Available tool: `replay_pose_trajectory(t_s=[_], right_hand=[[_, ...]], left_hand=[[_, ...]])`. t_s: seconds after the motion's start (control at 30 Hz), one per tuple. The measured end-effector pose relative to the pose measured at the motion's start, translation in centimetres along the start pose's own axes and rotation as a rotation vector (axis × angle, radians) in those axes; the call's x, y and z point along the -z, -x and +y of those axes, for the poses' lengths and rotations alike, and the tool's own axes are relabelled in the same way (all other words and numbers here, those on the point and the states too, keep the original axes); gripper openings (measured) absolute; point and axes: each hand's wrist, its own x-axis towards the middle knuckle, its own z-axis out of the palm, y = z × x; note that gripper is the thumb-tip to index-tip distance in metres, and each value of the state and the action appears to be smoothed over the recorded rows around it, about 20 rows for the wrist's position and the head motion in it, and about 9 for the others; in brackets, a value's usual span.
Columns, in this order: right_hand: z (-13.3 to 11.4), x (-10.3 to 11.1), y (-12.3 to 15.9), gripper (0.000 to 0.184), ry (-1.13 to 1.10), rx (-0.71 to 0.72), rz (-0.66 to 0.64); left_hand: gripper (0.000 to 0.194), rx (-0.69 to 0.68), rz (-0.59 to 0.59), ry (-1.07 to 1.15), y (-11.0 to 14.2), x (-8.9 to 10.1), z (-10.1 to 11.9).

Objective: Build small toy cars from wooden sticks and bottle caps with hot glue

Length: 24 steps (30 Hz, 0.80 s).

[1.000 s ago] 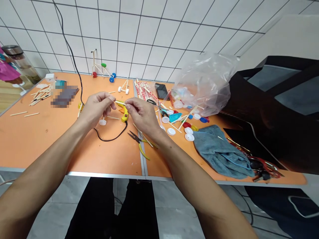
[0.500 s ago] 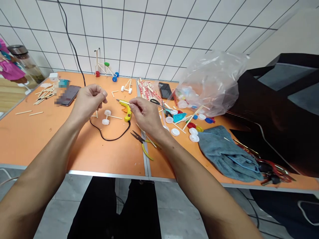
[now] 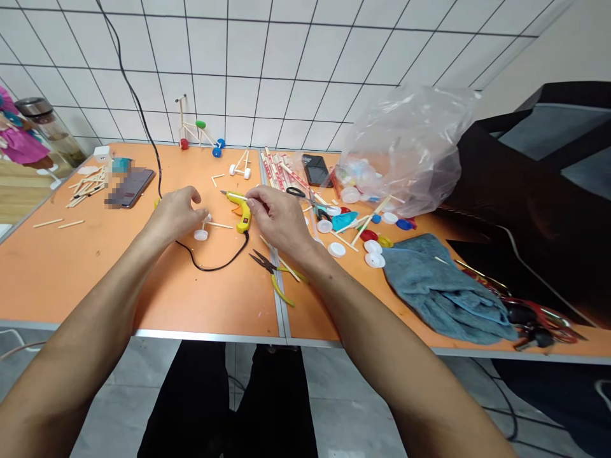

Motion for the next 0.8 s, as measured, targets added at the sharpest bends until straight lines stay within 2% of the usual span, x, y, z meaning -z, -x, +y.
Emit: replay_pose_trajectory(t_s=[0.2,0.4,0.57,0.8], right_hand=[[-0.2,-0.1,0.1,0.023,0.015,0.013,-0.009],[-0.3,0.0,0.2,0.023,0.016,-0.005,-0.017],[-0.3,-0.1,0.1,0.023,0.024,-0.005,-0.011],[-0.3,0.0,0.2,0.023,0.014,-0.005,-0.01]], left_hand=[[0.018,-0.02,-0.039,-0.115,0.0,-1.0,-0.2],[0.035,0.011,-0.111,-0.221,0.3,-1.1,0.6],[0.049,0.029,-0.156,-0.204,0.3,-1.0,0.9],[0.048,-0.005,-0.142,-0.125,-0.5,-1.5,-0.5]])
